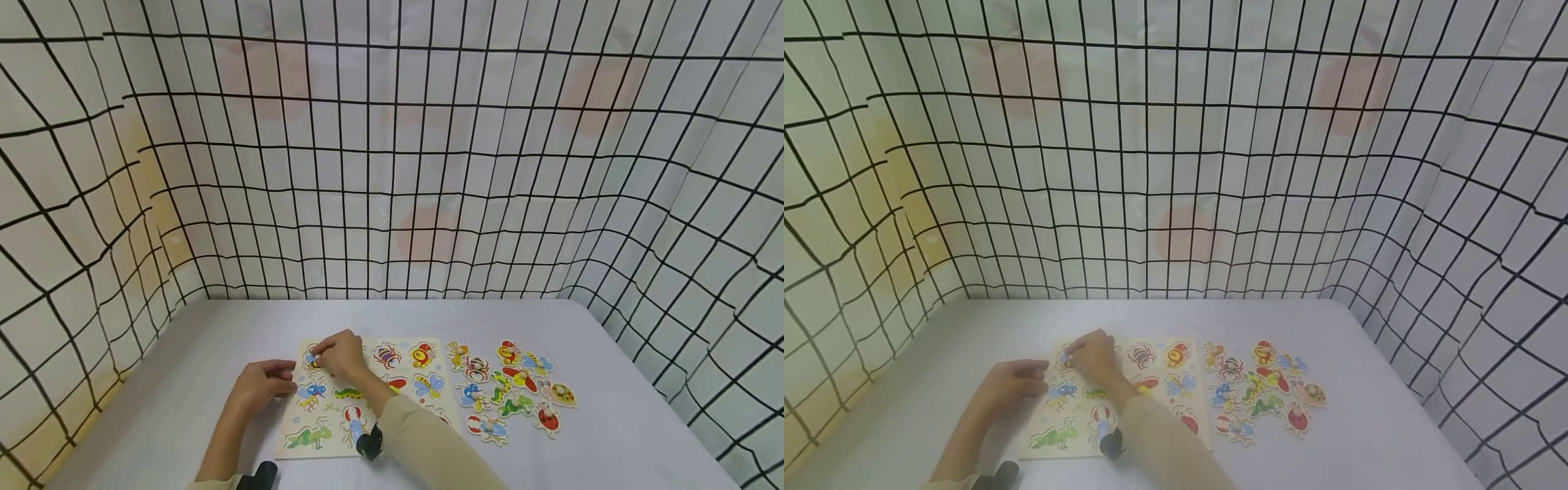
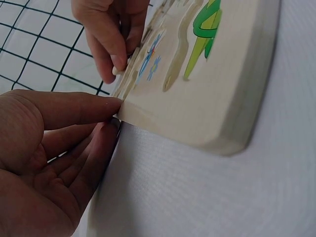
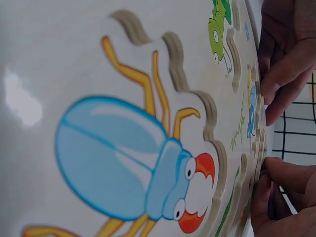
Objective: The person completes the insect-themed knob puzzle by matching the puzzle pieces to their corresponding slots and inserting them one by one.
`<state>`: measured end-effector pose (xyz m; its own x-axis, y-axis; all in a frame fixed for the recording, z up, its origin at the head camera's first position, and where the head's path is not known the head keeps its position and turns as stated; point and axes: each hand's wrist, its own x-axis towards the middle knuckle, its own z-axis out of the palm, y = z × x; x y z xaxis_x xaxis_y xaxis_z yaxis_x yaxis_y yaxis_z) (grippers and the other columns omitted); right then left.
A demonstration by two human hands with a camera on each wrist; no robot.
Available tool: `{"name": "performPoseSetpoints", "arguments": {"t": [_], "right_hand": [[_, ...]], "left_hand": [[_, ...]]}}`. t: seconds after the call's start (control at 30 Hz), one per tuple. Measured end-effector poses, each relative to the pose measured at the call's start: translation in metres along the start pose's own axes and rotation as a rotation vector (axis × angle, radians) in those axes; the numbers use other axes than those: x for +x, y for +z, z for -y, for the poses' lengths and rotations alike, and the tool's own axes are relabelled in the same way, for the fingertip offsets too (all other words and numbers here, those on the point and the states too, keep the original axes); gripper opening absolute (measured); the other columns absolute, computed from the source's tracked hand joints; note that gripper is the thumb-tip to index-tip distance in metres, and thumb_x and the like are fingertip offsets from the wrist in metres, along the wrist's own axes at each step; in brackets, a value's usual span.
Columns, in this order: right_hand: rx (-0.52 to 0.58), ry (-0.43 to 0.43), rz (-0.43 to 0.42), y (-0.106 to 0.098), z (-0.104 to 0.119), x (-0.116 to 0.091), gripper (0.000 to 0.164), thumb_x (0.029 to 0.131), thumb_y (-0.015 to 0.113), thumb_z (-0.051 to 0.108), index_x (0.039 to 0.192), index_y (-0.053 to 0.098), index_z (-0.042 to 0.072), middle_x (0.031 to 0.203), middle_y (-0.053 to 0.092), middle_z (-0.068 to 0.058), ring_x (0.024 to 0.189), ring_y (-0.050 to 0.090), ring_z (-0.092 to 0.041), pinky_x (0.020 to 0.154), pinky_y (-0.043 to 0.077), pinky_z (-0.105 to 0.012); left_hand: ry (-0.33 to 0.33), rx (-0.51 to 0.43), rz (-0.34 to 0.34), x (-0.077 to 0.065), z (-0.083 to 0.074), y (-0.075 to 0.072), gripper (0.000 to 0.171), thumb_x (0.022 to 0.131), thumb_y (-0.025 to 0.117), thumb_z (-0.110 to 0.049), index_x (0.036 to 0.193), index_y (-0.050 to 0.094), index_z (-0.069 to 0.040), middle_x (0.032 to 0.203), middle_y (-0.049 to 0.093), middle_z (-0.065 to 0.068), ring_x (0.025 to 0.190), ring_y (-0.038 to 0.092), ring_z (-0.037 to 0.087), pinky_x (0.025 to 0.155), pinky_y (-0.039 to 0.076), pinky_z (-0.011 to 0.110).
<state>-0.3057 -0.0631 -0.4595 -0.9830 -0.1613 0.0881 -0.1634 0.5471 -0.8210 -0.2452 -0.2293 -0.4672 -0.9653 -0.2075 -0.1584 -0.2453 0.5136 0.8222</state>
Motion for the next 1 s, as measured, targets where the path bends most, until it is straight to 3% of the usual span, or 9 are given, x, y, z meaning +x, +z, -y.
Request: {"name": "performPoseSetpoints", "arguments": {"t": [0.53,0.83,1.0], "right_hand": [[0.007,0.045,-0.033,0.003,0.004,-0.001,0.010,0.077,0.084,0.006,0.080,0.083,0.015,0.082,0.077,0.006,0.081,0.059,-0.007,0.078,0.046,-0.023],[-0.001,0.066,-0.060,0.010,0.000,0.005,0.010,0.076,0.085,0.010,0.078,0.083,0.019,0.081,0.073,0.008,0.090,0.055,-0.013,0.089,0.044,-0.032],[0.003,0.086,-0.059,0.010,0.002,0.005,0.011,0.075,0.086,0.009,0.078,0.082,0.019,0.081,0.073,0.007,0.090,0.055,-0.013,0.086,0.044,-0.030]], "left_hand": [[0.008,0.004,-0.002,-0.001,0.001,0.000,0.047,0.079,0.081,-0.006,0.124,0.070,-0.002,0.095,0.069,0.007,0.082,0.060,0.019,0.068,0.048,0.029],[0.008,-0.002,-0.001,0.000,0.001,0.000,0.047,0.079,0.080,-0.007,0.125,0.070,-0.002,0.096,0.069,0.007,0.084,0.059,0.020,0.070,0.049,0.030],[0.007,-0.007,0.000,0.001,0.001,0.000,0.048,0.079,0.080,-0.007,0.125,0.070,-0.002,0.096,0.070,0.007,0.085,0.060,0.020,0.070,0.049,0.030]]}}
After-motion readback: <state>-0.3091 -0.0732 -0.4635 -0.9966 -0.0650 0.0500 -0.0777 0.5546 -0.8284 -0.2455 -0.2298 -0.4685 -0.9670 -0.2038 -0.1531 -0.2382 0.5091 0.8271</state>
